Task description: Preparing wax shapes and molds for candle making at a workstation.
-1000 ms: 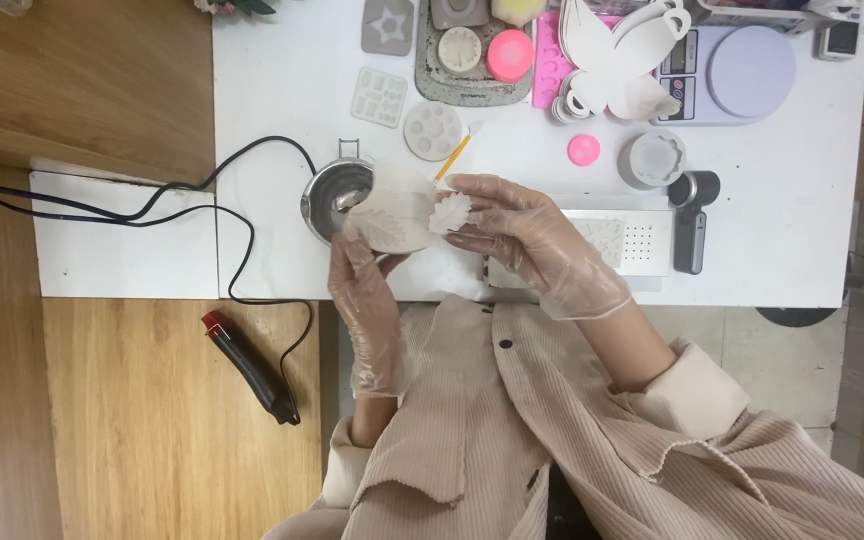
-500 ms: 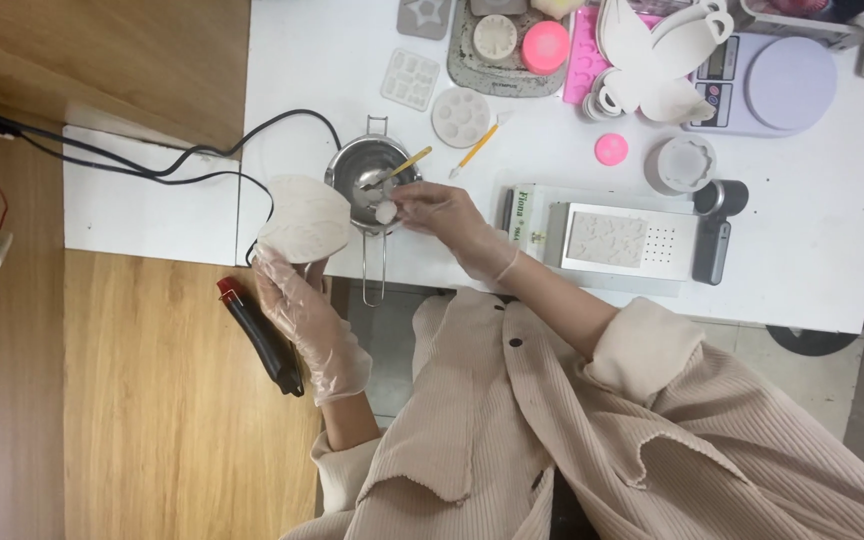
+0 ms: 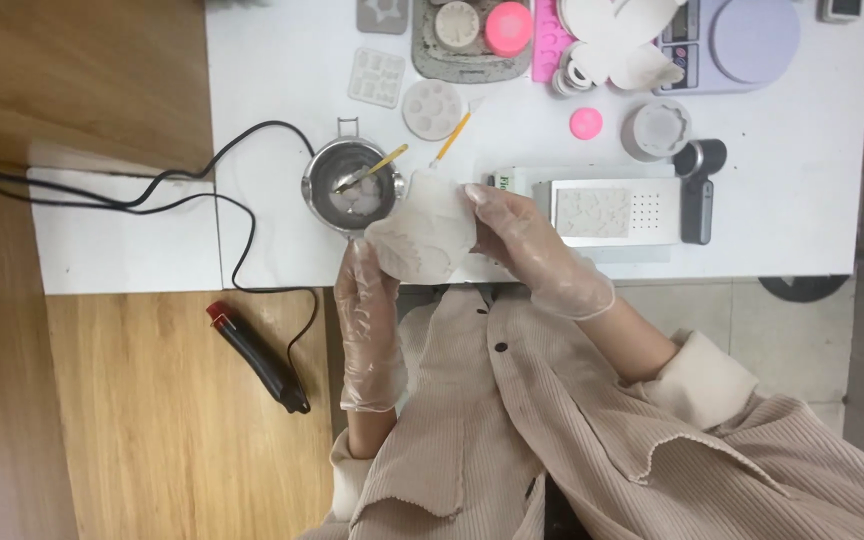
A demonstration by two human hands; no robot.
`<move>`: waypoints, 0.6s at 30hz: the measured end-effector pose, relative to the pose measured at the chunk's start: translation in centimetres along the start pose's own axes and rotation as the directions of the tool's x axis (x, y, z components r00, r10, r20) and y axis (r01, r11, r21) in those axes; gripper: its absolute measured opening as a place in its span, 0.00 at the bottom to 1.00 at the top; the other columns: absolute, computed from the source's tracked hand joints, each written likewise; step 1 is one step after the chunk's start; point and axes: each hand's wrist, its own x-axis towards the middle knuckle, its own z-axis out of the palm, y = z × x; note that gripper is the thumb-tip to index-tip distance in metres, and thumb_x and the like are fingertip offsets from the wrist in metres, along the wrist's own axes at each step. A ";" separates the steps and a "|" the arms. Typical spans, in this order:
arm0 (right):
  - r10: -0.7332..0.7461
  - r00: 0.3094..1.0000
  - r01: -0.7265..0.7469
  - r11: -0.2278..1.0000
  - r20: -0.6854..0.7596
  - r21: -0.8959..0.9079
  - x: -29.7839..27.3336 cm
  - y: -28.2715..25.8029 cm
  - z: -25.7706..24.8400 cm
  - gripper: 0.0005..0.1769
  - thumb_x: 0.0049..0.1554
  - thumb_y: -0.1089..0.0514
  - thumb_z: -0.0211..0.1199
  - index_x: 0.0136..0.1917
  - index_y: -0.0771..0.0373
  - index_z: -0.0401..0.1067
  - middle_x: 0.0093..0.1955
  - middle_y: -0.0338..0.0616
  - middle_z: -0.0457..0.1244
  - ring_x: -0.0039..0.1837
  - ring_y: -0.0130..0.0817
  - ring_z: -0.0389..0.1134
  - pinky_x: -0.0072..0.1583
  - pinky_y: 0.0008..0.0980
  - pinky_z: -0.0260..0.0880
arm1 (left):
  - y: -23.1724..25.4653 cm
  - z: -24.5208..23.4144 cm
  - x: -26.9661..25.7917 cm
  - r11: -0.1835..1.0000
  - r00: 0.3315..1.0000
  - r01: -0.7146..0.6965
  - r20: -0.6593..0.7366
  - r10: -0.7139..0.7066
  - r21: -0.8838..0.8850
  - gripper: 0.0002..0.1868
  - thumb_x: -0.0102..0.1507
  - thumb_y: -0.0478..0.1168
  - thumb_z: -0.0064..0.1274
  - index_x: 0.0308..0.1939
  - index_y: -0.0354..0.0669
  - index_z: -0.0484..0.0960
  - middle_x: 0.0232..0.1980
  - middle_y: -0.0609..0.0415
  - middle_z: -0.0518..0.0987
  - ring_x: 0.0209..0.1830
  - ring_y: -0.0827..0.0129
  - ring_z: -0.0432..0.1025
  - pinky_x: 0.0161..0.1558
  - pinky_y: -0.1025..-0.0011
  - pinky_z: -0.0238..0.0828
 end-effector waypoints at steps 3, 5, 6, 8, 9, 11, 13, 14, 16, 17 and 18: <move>0.041 0.977 -0.063 0.993 -0.211 -0.097 -2.5 -0.5 -0.4 0.30 0.67 0.44 0.55 0.69 0.71 0.71 0.57 0.45 0.66 0.54 0.31 0.66 0.55 0.31 0.69 | -0.6 1.5 0.8 0.997 0.996 0.071 0.060 -0.073 0.033 0.29 0.71 0.56 0.44 0.64 0.35 0.75 0.61 0.49 0.78 0.62 0.65 0.74 0.64 0.66 0.75; -0.112 0.968 0.071 0.980 -0.224 -0.185 -4.0 -1.3 -0.4 0.26 0.63 0.51 0.61 0.69 0.69 0.69 0.61 0.43 0.67 0.59 0.27 0.68 0.61 0.29 0.71 | -0.6 3.0 1.1 0.993 0.989 0.086 0.113 -0.095 0.083 0.29 0.70 0.57 0.43 0.64 0.38 0.74 0.60 0.49 0.80 0.61 0.66 0.76 0.61 0.67 0.79; -0.116 0.964 0.073 0.981 -0.239 -0.181 -4.5 -1.6 -0.7 0.26 0.63 0.51 0.61 0.69 0.69 0.69 0.61 0.43 0.67 0.59 0.27 0.68 0.61 0.29 0.71 | -0.3 4.0 1.0 0.992 0.987 0.094 0.125 -0.105 0.087 0.29 0.70 0.57 0.43 0.64 0.38 0.74 0.60 0.49 0.80 0.61 0.66 0.76 0.61 0.67 0.79; -0.148 0.916 0.073 0.975 -0.372 -0.210 -5.6 -2.0 -1.4 0.24 0.63 0.54 0.60 0.69 0.67 0.70 0.59 0.43 0.69 0.58 0.26 0.70 0.59 0.28 0.74 | 0.2 6.0 0.7 0.987 0.969 0.049 0.233 -0.085 0.155 0.25 0.71 0.53 0.46 0.62 0.38 0.74 0.57 0.50 0.79 0.57 0.67 0.77 0.58 0.67 0.80; -0.150 0.916 0.074 0.975 -0.372 -0.211 -6.0 -2.4 -1.9 0.24 0.63 0.54 0.60 0.69 0.67 0.70 0.59 0.43 0.69 0.58 0.26 0.70 0.59 0.28 0.74 | -0.6 6.6 0.7 0.987 0.969 0.048 0.234 -0.083 0.155 0.25 0.71 0.53 0.46 0.62 0.38 0.74 0.57 0.50 0.79 0.57 0.67 0.77 0.58 0.67 0.80; -0.256 0.908 0.172 0.950 -0.332 -0.260 -6.7 -3.1 -2.9 0.23 0.63 0.56 0.61 0.69 0.68 0.69 0.60 0.43 0.69 0.57 0.27 0.71 0.57 0.30 0.76 | -2.0 7.7 0.7 0.988 0.942 -0.022 0.334 -0.030 0.151 0.20 0.70 0.43 0.53 0.62 0.36 0.73 0.57 0.51 0.77 0.55 0.68 0.74 0.56 0.68 0.77; -0.278 0.906 0.194 0.943 -0.320 -0.270 -7.2 -3.4 -3.9 0.23 0.62 0.59 0.62 0.68 0.69 0.69 0.60 0.43 0.69 0.57 0.27 0.71 0.57 0.30 0.76 | -2.2 9.4 -0.4 0.991 0.942 -0.047 0.334 0.003 0.123 0.20 0.69 0.38 0.55 0.64 0.36 0.72 0.58 0.52 0.76 0.57 0.70 0.72 0.58 0.70 0.75; -0.299 0.900 0.213 0.937 -0.317 -0.278 -7.5 -3.7 -4.4 0.23 0.61 0.61 0.63 0.68 0.70 0.69 0.61 0.44 0.69 0.57 0.28 0.70 0.57 0.30 0.76 | -2.3 10.3 -1.0 0.993 0.940 -0.065 0.340 0.029 0.097 0.22 0.68 0.34 0.57 0.65 0.36 0.71 0.59 0.53 0.76 0.58 0.71 0.71 0.59 0.72 0.73; -0.288 0.912 0.209 0.939 -0.292 -0.274 -8.1 -4.3 -5.4 0.24 0.60 0.62 0.65 0.68 0.70 0.70 0.60 0.45 0.69 0.57 0.28 0.70 0.57 0.30 0.75 | -2.6 11.8 -2.0 0.994 0.949 -0.086 0.310 0.059 0.073 0.23 0.68 0.32 0.57 0.66 0.35 0.70 0.61 0.53 0.76 0.60 0.71 0.71 0.62 0.72 0.72; -0.285 0.913 0.207 0.940 -0.292 -0.271 -8.6 -4.6 -6.0 0.24 0.59 0.63 0.66 0.69 0.70 0.70 0.59 0.46 0.69 0.57 0.29 0.70 0.57 0.31 0.75 | -2.9 12.7 -2.5 0.994 0.950 -0.094 0.302 0.075 0.050 0.24 0.67 0.31 0.57 0.66 0.34 0.70 0.62 0.53 0.75 0.63 0.71 0.70 0.64 0.72 0.71; -0.280 0.919 0.204 0.940 -0.277 -0.272 -9.1 -5.0 -6.5 0.24 0.59 0.63 0.66 0.69 0.70 0.70 0.59 0.46 0.69 0.57 0.29 0.70 0.57 0.31 0.75 | -3.5 13.2 -2.9 0.994 0.954 -0.101 0.288 0.083 0.048 0.24 0.67 0.31 0.57 0.66 0.34 0.70 0.62 0.53 0.75 0.63 0.71 0.70 0.64 0.72 0.71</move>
